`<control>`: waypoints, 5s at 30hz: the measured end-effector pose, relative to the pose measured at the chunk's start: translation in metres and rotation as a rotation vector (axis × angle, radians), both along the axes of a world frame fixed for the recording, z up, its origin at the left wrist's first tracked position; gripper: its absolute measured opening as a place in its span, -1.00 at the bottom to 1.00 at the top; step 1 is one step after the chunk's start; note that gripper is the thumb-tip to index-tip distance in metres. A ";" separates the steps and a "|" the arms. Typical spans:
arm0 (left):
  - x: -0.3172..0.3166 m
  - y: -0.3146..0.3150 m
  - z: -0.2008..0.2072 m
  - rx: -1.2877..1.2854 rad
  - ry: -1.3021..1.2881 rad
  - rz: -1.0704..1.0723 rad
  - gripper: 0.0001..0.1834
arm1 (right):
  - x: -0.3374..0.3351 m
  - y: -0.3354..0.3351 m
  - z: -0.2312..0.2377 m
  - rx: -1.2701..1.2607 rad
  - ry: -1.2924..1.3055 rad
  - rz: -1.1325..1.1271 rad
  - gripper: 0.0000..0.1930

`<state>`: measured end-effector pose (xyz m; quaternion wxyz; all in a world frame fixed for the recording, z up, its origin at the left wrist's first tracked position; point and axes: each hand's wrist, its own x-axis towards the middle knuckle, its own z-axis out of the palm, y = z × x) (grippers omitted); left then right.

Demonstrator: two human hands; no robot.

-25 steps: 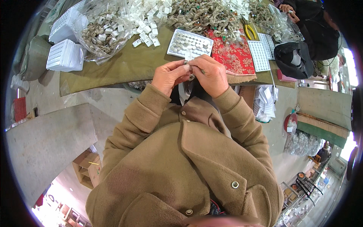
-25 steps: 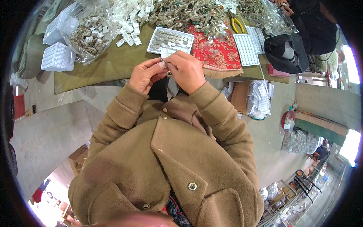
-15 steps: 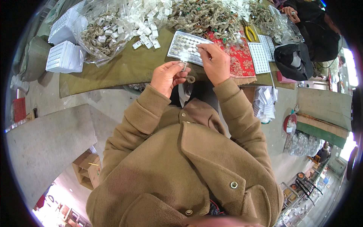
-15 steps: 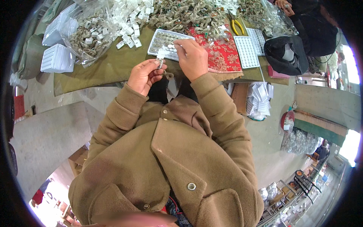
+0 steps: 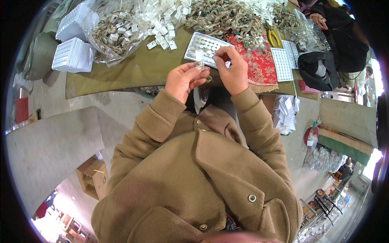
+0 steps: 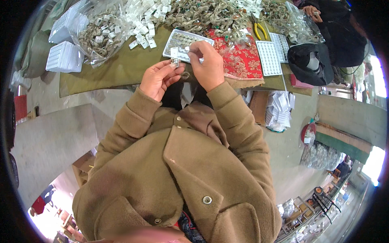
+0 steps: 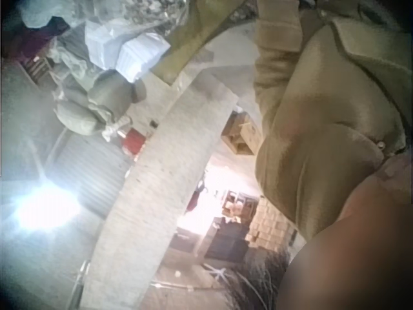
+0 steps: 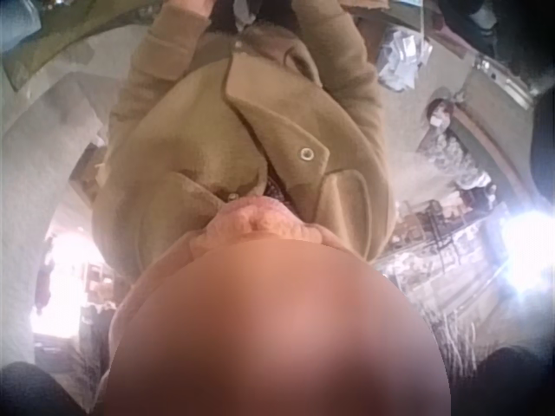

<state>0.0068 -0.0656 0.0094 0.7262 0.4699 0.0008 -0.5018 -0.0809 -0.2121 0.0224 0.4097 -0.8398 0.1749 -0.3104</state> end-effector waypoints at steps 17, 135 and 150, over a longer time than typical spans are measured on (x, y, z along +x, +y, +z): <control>-0.023 0.000 -0.001 -0.103 -0.175 0.032 -0.66 | -0.024 0.019 0.008 -0.436 -0.135 0.150 -0.86; -0.026 -0.017 0.009 -0.032 0.062 -0.208 -0.81 | -0.056 -0.005 0.015 0.154 0.145 0.164 -0.90; -0.011 -0.035 0.017 -0.115 -0.226 -0.197 -0.74 | -0.023 -0.086 0.005 -0.258 0.440 -0.373 -0.75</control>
